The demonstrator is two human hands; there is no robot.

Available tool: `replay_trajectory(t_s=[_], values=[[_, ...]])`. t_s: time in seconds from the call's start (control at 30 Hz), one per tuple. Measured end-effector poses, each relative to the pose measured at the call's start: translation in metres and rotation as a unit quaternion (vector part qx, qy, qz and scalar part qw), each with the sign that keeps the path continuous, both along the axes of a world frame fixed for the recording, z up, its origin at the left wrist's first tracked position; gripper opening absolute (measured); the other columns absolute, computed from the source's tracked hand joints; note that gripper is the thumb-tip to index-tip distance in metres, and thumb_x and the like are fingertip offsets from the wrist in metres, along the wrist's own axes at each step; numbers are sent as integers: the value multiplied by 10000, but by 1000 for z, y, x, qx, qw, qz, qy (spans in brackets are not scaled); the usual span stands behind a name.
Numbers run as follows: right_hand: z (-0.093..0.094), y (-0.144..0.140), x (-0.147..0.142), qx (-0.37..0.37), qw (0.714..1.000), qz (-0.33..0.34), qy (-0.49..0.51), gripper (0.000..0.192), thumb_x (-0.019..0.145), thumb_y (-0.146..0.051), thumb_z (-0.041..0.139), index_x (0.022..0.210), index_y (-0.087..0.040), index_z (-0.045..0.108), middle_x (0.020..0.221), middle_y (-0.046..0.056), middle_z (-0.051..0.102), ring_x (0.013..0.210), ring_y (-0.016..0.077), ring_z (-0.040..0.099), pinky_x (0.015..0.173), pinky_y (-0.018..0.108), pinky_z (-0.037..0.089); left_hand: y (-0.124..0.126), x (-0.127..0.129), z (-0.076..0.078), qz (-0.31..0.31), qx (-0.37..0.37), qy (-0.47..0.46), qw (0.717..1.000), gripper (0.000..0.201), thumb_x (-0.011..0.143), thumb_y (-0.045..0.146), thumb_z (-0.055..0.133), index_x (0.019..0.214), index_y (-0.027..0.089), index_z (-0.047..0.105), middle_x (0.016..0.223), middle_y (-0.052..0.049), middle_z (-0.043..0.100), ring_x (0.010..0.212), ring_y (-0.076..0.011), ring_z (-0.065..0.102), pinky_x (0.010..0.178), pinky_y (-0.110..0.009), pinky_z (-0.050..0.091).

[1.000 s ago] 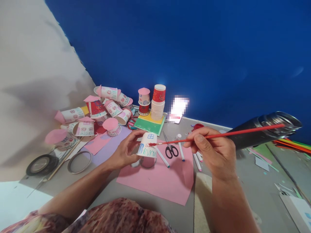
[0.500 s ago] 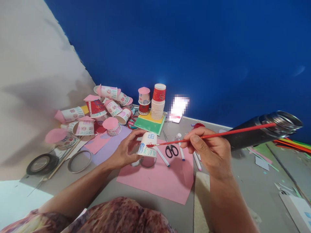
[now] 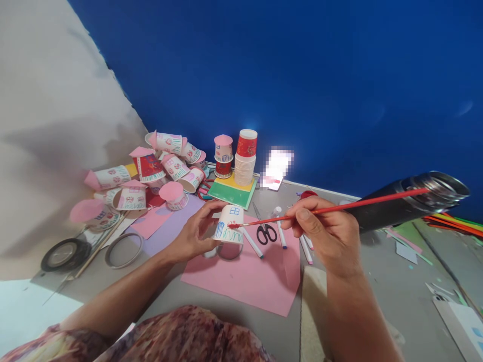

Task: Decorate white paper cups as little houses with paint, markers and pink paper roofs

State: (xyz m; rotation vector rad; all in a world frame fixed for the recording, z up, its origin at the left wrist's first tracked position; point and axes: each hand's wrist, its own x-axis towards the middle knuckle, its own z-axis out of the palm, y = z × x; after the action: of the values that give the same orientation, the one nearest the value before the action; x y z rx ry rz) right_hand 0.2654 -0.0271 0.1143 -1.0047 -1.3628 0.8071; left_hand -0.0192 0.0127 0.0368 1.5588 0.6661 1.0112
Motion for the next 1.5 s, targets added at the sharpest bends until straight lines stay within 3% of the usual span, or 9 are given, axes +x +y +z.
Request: replay_trajectory(t_s=[0.43,0.8,1.5], values=[[4,0,5,8,999,-40,14,195,882,-378,797,810,-198,810,706,81,752,556,172,671,421,242,498,-2,2,-2,3,-30,-14,999,757,683,84,752,1382,280,535,1449,-105,530,1393,-327,510,1153,-469,445],[5,-2,12,8,999,-33,11,181,943,-386,741,867,-228,789,725,48,747,591,159,664,444,249,482,1,4,-9,4,-42,-39,998,771,667,37,733,1362,283,504,1489,-102,548,1449,-316,484,1197,-468,411],[0,-4,8,-4,1000,-6,6,146,965,-364,726,896,-255,794,761,33,757,631,146,661,477,236,484,-2,7,-7,1,-46,-40,998,753,667,39,756,1329,299,508,1413,-75,541,1397,-288,520,1220,-479,377]])
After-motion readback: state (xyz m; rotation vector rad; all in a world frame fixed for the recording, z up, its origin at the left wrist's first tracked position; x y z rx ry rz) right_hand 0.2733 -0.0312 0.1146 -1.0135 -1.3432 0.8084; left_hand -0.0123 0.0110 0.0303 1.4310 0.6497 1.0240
